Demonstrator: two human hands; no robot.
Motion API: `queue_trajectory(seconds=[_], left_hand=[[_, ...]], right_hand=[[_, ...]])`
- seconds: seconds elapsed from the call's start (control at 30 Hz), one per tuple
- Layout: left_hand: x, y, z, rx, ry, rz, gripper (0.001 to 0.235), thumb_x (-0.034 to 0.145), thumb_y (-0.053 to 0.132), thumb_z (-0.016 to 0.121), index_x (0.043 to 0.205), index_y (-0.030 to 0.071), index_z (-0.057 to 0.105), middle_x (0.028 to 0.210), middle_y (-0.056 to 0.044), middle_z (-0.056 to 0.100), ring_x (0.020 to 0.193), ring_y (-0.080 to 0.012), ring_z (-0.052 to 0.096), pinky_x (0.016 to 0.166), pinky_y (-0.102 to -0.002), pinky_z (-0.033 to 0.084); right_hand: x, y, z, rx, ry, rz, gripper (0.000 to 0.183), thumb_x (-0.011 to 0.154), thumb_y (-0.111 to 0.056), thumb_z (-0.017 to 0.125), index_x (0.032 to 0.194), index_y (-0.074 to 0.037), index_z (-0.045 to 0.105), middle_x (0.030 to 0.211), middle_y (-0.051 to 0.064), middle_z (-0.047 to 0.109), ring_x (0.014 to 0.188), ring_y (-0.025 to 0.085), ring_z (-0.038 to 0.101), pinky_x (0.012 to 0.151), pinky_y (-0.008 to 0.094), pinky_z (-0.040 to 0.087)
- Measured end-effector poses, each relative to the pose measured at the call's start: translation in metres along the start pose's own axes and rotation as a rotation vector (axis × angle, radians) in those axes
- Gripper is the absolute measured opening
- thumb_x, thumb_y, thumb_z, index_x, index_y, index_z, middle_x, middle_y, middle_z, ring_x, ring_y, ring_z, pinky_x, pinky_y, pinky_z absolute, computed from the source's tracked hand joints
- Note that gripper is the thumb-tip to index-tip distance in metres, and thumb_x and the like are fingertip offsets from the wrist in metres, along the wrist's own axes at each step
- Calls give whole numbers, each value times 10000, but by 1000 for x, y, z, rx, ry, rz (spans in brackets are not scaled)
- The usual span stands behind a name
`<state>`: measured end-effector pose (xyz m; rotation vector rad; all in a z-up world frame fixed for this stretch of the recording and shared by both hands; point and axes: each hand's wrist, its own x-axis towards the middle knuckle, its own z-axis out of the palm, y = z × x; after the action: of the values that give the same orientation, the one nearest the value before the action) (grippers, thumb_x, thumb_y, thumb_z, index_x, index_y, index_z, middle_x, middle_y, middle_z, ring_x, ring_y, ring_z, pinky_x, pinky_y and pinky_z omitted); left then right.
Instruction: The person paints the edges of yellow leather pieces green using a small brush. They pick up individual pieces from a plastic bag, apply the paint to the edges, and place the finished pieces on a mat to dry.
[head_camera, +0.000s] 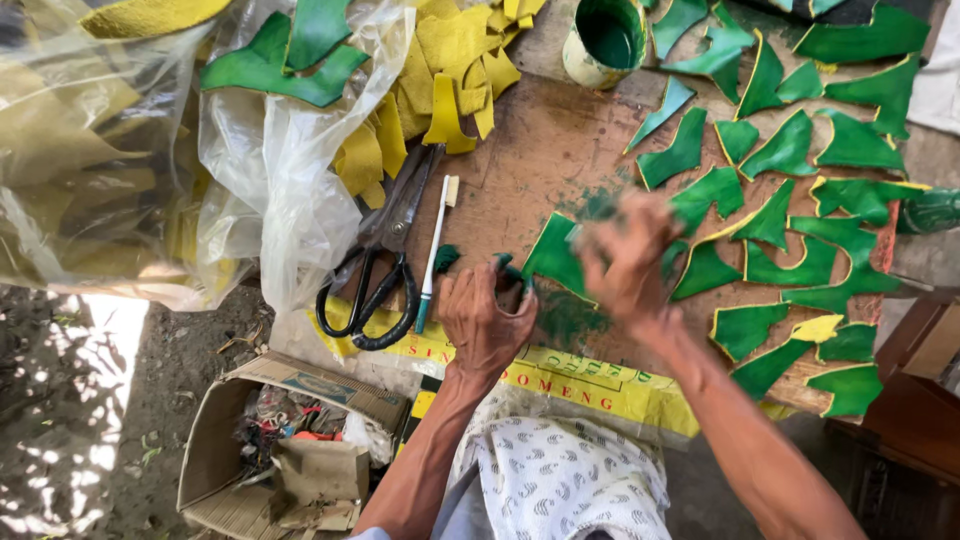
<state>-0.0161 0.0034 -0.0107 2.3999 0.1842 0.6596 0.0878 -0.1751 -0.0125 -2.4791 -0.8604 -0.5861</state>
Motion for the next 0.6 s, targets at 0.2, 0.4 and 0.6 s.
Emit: queue_trajectory(seconds=[0.2, 0.4, 0.6], left_hand=[[-1, 2, -6, -59, -73, -54, 484, 708, 177, 861, 1120, 54, 638, 818, -63, 622, 758, -267, 584, 727, -426, 407], [41, -18, -16, -76, -274, 207, 746, 683, -93, 670, 1398, 33, 498, 1370, -210, 556, 1224, -400, 526, 1046, -445, 428], [104, -20, 15, -54, -627, 585, 787, 593, -92, 667, 1351, 19, 488, 1331, -184, 581, 1247, -376, 515, 968, -496, 409]], right_hand=[[-15, 12, -33, 346, 53, 452, 161, 928, -92, 850, 985, -3, 729, 1093, 95, 478, 1077, 234, 530, 976, 397, 482], [-40, -22, -37, 761, 46, 689, 125, 936, -17, 739, 999, 65, 668, 1228, 42, 434, 897, 75, 609, 752, 211, 554], [-35, -23, -49, 518, 41, 536, 153, 911, -57, 800, 998, 35, 715, 1161, 96, 521, 1020, 183, 555, 884, 311, 485]])
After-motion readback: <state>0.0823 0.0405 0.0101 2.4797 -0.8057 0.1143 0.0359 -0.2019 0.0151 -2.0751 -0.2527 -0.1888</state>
